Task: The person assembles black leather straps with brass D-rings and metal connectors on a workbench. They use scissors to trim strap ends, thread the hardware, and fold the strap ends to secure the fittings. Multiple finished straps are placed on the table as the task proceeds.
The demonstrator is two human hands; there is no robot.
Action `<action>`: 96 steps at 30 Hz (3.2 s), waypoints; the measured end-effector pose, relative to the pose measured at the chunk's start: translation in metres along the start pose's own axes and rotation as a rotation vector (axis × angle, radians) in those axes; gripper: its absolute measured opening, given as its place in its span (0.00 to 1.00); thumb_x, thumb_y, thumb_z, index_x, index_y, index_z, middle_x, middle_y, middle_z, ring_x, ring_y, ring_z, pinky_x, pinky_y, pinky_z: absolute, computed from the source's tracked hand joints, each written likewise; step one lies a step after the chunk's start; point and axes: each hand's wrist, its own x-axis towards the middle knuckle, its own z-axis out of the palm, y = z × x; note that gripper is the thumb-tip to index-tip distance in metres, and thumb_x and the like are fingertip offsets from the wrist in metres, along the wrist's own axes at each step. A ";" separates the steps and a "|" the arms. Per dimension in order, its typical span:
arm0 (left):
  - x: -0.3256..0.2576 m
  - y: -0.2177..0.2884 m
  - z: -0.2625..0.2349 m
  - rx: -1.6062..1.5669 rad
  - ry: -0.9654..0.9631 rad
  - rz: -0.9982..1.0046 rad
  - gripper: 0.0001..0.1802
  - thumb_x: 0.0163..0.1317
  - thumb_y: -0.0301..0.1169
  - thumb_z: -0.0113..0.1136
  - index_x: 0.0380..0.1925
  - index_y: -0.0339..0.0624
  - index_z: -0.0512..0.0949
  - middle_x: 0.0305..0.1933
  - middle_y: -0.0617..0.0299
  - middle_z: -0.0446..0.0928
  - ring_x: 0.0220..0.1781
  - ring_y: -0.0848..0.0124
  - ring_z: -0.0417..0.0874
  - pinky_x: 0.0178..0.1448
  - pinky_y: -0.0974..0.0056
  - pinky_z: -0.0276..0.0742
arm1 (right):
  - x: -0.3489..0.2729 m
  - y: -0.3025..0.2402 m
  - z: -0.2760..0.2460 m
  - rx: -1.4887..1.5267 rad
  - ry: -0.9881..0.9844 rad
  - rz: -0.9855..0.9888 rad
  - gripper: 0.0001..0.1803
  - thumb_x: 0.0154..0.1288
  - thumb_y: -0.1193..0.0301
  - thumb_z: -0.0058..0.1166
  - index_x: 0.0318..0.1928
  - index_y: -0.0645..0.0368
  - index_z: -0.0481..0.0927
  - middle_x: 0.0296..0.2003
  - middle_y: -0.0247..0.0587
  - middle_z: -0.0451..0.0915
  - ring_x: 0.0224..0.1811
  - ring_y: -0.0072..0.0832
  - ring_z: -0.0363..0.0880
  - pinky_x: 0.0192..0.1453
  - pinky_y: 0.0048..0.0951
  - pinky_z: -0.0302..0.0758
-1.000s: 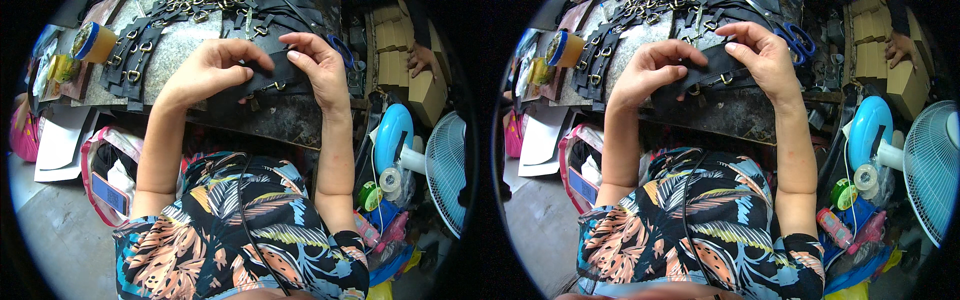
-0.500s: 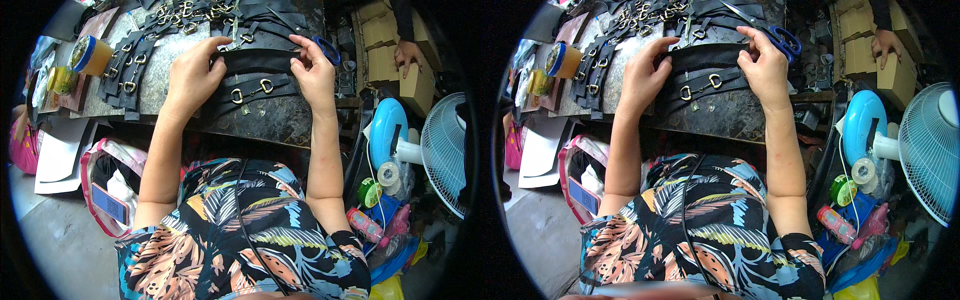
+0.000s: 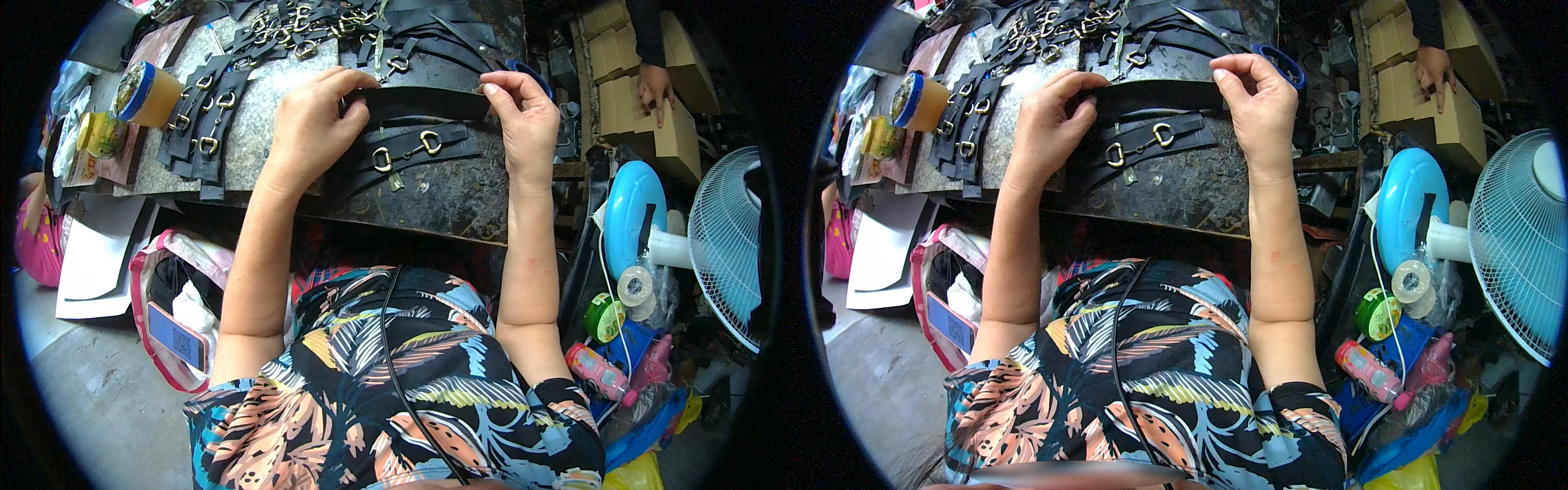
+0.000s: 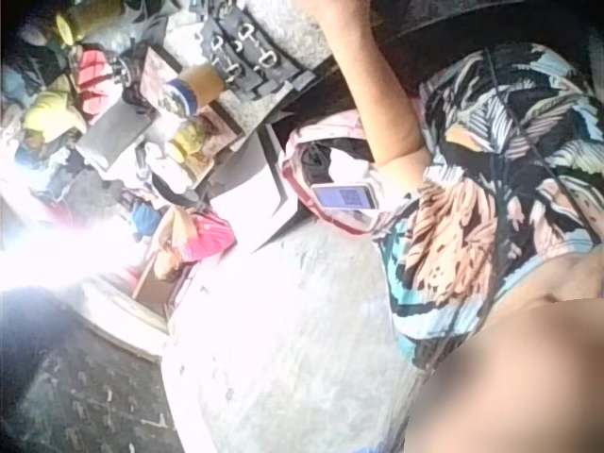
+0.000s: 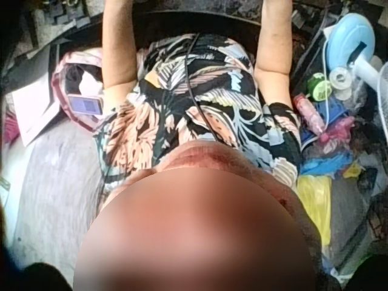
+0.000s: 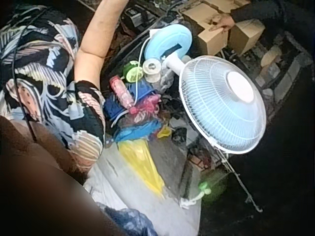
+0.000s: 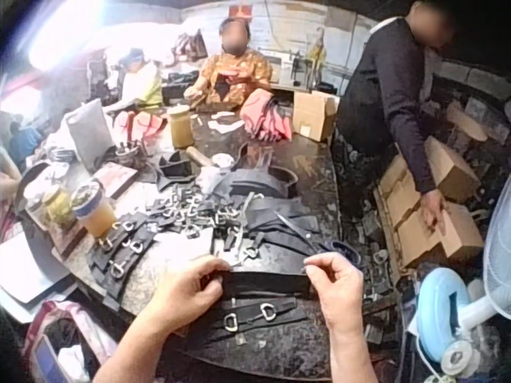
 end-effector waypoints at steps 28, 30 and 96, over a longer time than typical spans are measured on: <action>0.001 0.008 -0.004 -0.056 0.162 0.192 0.13 0.56 0.16 0.62 0.39 0.42 0.85 0.29 0.61 0.76 0.26 0.72 0.77 0.33 0.67 0.73 | -0.009 -0.010 0.000 0.013 0.014 0.017 0.06 0.74 0.75 0.54 0.37 0.61 0.81 0.28 0.30 0.82 0.29 0.14 0.76 0.35 0.19 0.73; 0.002 0.007 -0.005 -0.103 0.217 0.223 0.13 0.55 0.16 0.62 0.39 0.42 0.85 0.29 0.61 0.75 0.25 0.72 0.76 0.32 0.68 0.72 | -0.007 -0.010 -0.001 0.062 0.104 0.036 0.08 0.78 0.75 0.48 0.38 0.60 0.79 0.30 0.32 0.82 0.30 0.15 0.76 0.36 0.19 0.74; -0.073 0.024 -0.009 0.420 0.070 0.177 0.08 0.52 0.32 0.73 0.31 0.49 0.84 0.36 0.67 0.77 0.41 0.64 0.78 0.43 0.61 0.78 | -0.051 -0.032 -0.015 -0.835 -0.276 -0.437 0.08 0.54 0.70 0.71 0.36 0.53 0.88 0.40 0.33 0.81 0.46 0.36 0.77 0.51 0.37 0.76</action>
